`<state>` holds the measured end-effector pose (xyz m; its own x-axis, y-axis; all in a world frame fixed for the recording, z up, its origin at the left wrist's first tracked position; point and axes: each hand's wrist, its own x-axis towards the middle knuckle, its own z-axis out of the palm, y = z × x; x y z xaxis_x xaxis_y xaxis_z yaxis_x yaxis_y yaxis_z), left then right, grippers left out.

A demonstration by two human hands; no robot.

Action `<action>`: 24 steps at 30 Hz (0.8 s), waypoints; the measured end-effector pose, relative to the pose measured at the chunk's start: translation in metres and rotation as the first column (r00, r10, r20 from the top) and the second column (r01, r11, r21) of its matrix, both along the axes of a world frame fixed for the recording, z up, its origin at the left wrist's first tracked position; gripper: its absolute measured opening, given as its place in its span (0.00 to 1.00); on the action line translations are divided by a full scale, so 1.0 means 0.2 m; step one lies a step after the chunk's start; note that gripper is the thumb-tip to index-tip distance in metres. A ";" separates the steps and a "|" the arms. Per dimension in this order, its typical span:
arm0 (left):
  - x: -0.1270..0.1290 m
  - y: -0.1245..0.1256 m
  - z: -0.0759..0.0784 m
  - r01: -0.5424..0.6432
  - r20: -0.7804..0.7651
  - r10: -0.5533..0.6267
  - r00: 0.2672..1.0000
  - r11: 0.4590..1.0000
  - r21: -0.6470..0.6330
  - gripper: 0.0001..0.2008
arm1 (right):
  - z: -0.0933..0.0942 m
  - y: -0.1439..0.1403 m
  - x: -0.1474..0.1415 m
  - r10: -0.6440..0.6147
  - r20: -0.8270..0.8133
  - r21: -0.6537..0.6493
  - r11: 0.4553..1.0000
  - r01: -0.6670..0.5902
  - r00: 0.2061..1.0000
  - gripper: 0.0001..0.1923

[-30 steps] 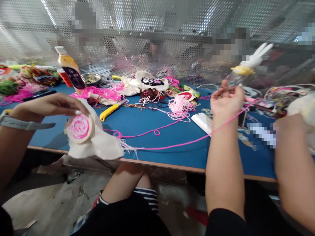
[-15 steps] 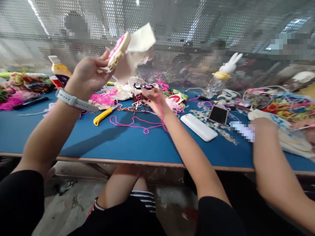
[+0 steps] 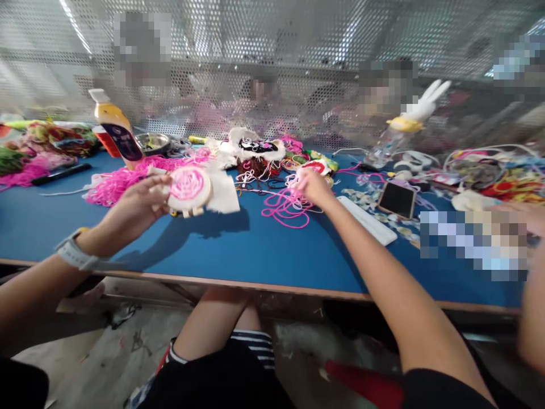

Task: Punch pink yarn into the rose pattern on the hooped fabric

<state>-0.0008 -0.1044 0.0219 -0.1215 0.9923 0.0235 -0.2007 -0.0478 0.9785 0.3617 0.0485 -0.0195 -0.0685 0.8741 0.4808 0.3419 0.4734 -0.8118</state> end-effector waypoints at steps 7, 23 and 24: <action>0.12 -0.01 -0.28 0.128 -0.107 -0.140 0.984 0.985 -0.114 0.26 | 0.23 -0.11 -0.08 -0.064 -0.441 0.109 0.986 0.124 0.895 0.19; 0.14 0.16 -0.25 0.570 -0.080 -0.610 0.788 0.774 -0.276 0.22 | 0.00 -0.62 -0.48 0.383 -0.250 -0.187 0.882 -0.433 0.889 0.08; 0.15 0.15 -0.26 0.555 -0.080 -0.594 0.800 0.784 -0.278 0.23 | 0.00 -0.63 -0.49 0.392 -0.248 -0.199 0.875 -0.442 0.886 0.08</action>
<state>0.0284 -0.0740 -0.0301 0.4587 0.8544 -0.2440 0.0359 0.2565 0.9659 0.2635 -0.0768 -0.0196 -0.3807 0.8749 0.2993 -0.0191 0.3161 -0.9485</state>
